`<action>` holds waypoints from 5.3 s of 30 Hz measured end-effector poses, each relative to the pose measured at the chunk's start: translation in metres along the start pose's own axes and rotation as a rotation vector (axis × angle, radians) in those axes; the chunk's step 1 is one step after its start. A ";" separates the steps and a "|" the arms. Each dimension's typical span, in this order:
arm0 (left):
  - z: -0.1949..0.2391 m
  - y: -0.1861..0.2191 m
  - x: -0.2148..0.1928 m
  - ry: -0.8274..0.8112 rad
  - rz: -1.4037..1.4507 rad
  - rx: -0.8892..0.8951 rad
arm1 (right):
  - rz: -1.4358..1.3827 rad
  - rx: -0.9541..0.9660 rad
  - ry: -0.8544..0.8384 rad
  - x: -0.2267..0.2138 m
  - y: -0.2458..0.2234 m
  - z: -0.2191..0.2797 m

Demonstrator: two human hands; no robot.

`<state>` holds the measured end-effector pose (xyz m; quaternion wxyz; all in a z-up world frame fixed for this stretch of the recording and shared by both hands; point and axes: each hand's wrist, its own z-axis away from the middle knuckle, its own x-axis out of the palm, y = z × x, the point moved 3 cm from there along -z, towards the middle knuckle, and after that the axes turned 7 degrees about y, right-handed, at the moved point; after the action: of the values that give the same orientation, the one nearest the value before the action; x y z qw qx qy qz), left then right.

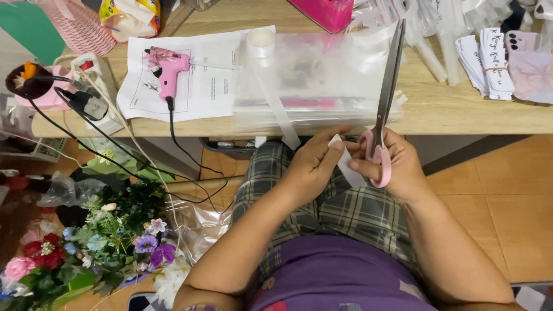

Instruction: Cutting ribbon to size and using a hot glue gun to attach it as handles to a small plastic bag.

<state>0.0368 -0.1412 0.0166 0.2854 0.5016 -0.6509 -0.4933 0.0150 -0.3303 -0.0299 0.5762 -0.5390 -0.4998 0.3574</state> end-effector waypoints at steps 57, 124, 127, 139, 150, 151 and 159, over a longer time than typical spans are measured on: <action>0.054 -0.083 0.011 0.197 1.105 -0.745 | -0.084 0.140 0.081 0.058 0.013 0.025; 0.071 -0.058 0.000 0.324 0.838 -0.687 | 0.150 0.003 0.015 0.073 0.030 0.005; 0.082 -0.062 -0.014 0.348 0.807 -0.700 | 0.178 0.001 -0.011 0.052 0.037 -0.004; 0.112 -0.059 -0.079 0.368 0.913 -0.769 | 0.389 0.276 -0.778 -0.012 0.011 -0.025; 0.118 -0.055 -0.080 0.325 0.978 -0.760 | 0.889 0.405 -0.985 0.035 -0.021 -0.075; 0.118 -0.055 -0.080 0.322 0.992 -0.761 | 0.912 0.425 -0.999 0.036 -0.020 -0.080; 0.124 -0.062 -0.079 0.313 1.070 -0.756 | 0.924 0.537 -0.989 0.044 -0.027 -0.098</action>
<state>-0.0215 -0.0241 -0.0747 0.7375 0.0413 -0.5431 -0.3994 0.1167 -0.3183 0.0128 0.1857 -0.3107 -0.3182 0.8762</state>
